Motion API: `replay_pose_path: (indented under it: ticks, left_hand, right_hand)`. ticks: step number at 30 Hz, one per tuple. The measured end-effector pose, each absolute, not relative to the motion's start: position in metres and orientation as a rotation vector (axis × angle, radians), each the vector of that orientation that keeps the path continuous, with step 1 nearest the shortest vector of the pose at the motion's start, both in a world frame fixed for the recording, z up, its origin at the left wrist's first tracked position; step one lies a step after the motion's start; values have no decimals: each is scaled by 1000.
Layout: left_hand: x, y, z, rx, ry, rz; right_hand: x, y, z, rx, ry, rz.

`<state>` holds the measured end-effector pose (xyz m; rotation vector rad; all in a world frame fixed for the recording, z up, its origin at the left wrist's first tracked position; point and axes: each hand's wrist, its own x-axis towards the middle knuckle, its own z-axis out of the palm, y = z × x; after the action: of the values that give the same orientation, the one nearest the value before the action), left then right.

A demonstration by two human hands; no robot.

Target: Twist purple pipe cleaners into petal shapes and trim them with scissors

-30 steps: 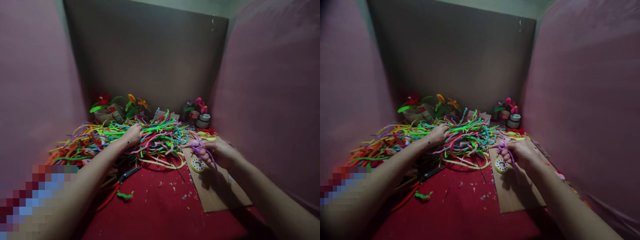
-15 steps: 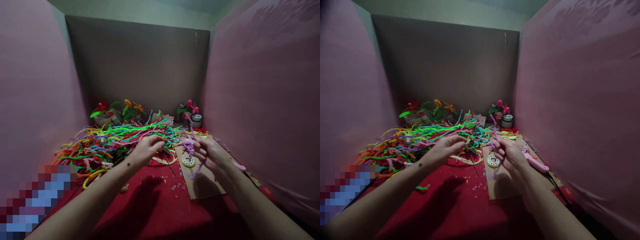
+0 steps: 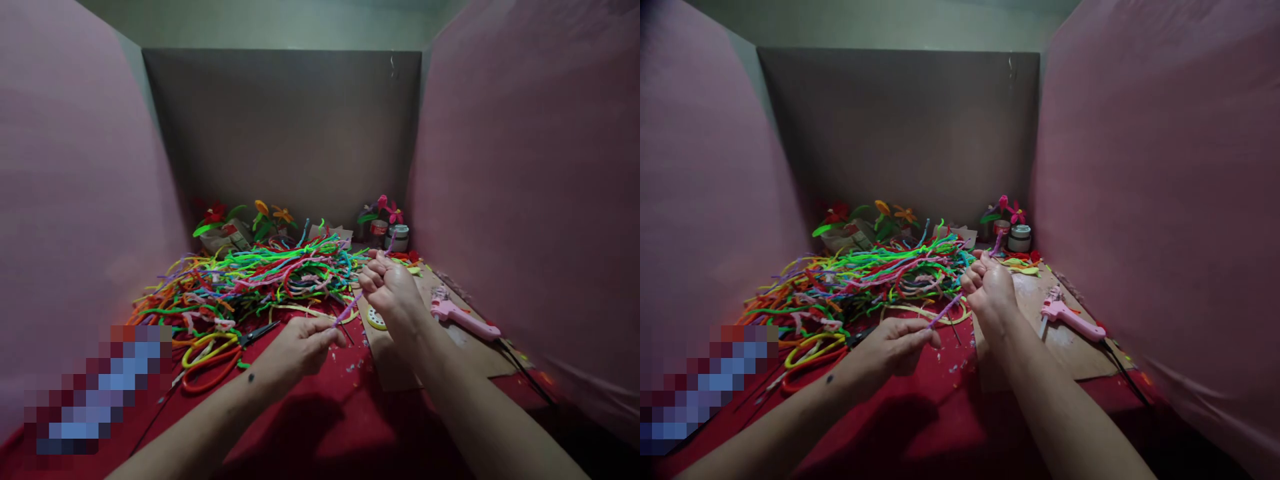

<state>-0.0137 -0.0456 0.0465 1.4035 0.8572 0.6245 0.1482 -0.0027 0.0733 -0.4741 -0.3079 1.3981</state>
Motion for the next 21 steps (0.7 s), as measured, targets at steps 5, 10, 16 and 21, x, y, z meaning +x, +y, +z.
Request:
replay_pose_path:
  ticks: [5,10,16,21]
  left_hand:
    - [-29,-41,36,1338,822,657]
    - [-49,-30,28,1288,860,664]
    - [-72,-25,27,1328,1128,897]
    - [-75,-19,20,1037,1106,1339]
  right_hand:
    - [150,5,71,-401,-295,1409]
    - [154,6,59,-348,-290,1436]
    - [161,1,51,-298,-289,1464]
    - [158,-6,47,-244,-302,1551]
